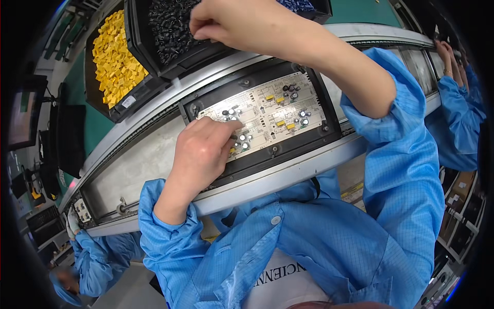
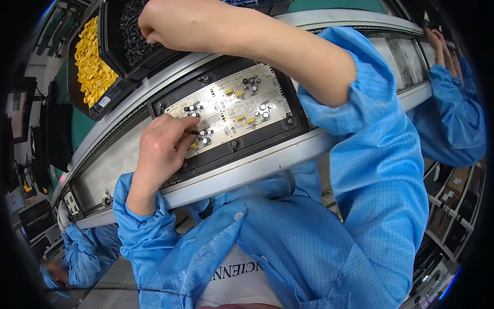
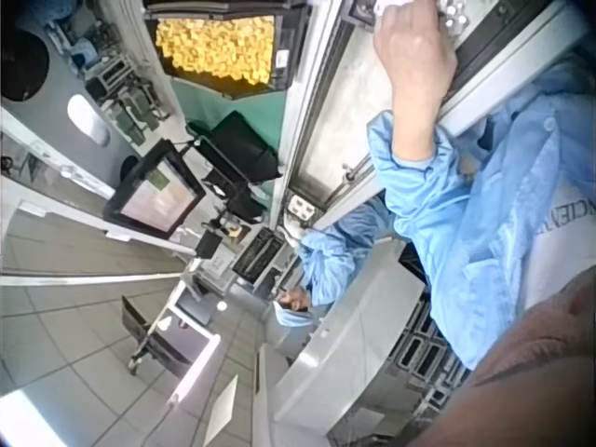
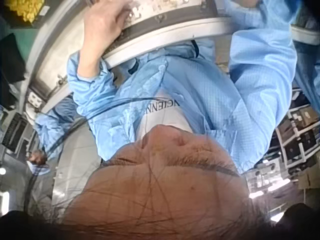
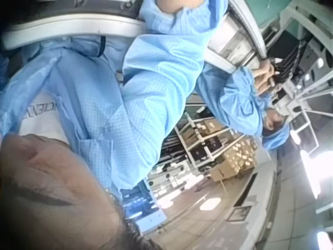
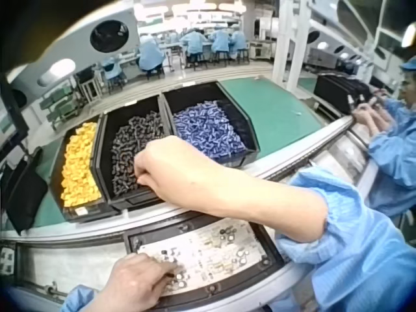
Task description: Manually placing small electronic components onto a printed circuit board at an assembly station.
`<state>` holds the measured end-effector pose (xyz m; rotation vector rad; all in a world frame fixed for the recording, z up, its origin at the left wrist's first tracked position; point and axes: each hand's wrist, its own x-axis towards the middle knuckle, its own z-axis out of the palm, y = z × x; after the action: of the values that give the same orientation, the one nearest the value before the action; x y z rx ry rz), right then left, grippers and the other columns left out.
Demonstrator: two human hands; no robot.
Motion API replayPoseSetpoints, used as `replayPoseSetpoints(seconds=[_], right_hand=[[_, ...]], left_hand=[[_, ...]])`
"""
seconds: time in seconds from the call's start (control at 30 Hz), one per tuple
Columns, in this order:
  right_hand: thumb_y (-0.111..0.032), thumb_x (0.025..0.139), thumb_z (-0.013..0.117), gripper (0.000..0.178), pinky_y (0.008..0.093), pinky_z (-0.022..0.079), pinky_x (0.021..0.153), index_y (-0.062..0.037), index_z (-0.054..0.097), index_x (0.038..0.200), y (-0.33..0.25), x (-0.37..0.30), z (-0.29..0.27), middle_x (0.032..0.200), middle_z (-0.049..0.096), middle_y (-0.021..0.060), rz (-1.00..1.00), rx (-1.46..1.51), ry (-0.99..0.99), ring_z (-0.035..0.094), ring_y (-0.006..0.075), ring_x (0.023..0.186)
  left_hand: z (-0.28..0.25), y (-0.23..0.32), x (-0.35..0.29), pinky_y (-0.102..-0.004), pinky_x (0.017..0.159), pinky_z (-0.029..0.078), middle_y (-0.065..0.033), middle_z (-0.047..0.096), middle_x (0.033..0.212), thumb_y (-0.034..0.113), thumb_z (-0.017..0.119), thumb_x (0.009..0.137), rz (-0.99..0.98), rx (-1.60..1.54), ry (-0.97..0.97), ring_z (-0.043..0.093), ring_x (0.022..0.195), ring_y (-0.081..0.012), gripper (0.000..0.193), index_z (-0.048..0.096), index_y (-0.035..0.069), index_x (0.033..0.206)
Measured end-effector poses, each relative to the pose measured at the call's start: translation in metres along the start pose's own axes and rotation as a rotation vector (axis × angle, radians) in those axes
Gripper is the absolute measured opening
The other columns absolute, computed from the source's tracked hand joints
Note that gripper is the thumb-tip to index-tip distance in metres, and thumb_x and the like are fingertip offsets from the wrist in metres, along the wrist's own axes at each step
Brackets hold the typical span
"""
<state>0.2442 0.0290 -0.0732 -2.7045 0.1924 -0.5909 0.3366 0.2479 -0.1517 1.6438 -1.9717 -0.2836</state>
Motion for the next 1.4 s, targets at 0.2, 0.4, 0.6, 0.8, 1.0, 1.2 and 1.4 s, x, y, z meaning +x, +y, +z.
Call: replayPoseSetpoints(seconds=[0.2,0.4,0.6,0.8,1.0,1.2,1.4], right_hand=[[-0.01,0.086,0.072,0.013,0.0286,0.053,0.062,-0.0007,0.07,0.095,0.017,-0.055,-0.006,0.076,0.066,0.0071,-0.173,0.172,-0.018,0.066,0.0155,0.069],[-0.004,0.088,0.07,0.011,0.0229,0.054,0.065,0.0027,0.067,0.097,-0.004,-0.107,-0.026,0.078,0.069,0.0057,0.412,0.492,-0.427,0.067,0.0107,0.071],[-0.005,0.088,0.071,0.011,0.0251,0.053,0.062,0.0035,0.067,0.093,-0.001,-0.137,-0.018,0.076,0.069,0.007,0.524,0.405,-0.372,0.065,0.0111,0.066],[-0.005,0.087,0.071,0.009,0.0267,0.05,0.061,0.0025,0.068,0.092,-0.008,-0.142,-0.017,0.074,0.069,0.0089,0.525,0.329,-0.334,0.065,0.0125,0.067],[-0.007,0.086,0.072,0.011,0.0285,0.049,0.06,0.0022,0.069,0.091,-0.003,-0.151,-0.013,0.073,0.068,0.0093,0.529,0.255,-0.332,0.064,0.0141,0.065],[-0.009,0.089,0.071,0.012,0.0269,0.048,0.059,0.0027,0.069,0.09,-0.005,-0.149,-0.018,0.072,0.067,0.0079,0.583,0.203,-0.331,0.061,0.0106,0.064],[-0.006,0.092,0.069,0.01,0.02,0.047,0.061,0.0027,0.067,0.096,0.01,-0.156,-0.033,0.082,0.066,0.001,0.796,0.443,-0.234,0.058,0.0047,0.068]], left_hand=[[0.004,0.007,0.004,-0.0404,0.068,0.05,-0.0088,0.061,0.074,-0.003,0.069,0.07,0.001,0.037,0.021,0.061,0.075,-0.0285,0.028,0.067,0.006,0.096],[0.011,0.001,0.001,-0.0381,0.068,0.051,-0.0068,0.063,0.076,-0.003,0.063,0.064,0.037,0.072,0.024,0.062,0.077,-0.0266,0.023,0.066,0.006,0.085],[0.011,0.0,0.0,-0.0369,0.069,0.051,-0.0057,0.067,0.082,-0.003,0.064,0.063,0.078,0.043,0.043,0.062,0.078,-0.0257,0.019,0.067,0.005,0.08],[0.006,0.002,0.006,-0.0364,0.067,0.048,-0.0054,0.066,0.082,-0.002,0.069,0.067,0.125,0.018,0.171,0.061,0.076,-0.0252,0.018,0.066,0.005,0.083],[0.003,-0.002,0.006,-0.0359,0.066,0.047,-0.0057,0.066,0.082,-0.004,0.072,0.065,0.156,0.044,0.244,0.061,0.074,-0.0247,0.022,0.066,0.004,0.084],[0.003,-0.004,0.007,-0.0361,0.066,0.046,-0.0062,0.066,0.081,-0.003,0.073,0.067,0.185,0.064,0.261,0.061,0.073,-0.0247,0.02,0.066,0.004,0.085],[0.0,-0.006,0.005,-0.0363,0.067,0.047,-0.0065,0.067,0.081,-0.002,0.075,0.068,0.151,0.085,0.282,0.062,0.074,-0.0251,0.02,0.067,0.004,0.085]])
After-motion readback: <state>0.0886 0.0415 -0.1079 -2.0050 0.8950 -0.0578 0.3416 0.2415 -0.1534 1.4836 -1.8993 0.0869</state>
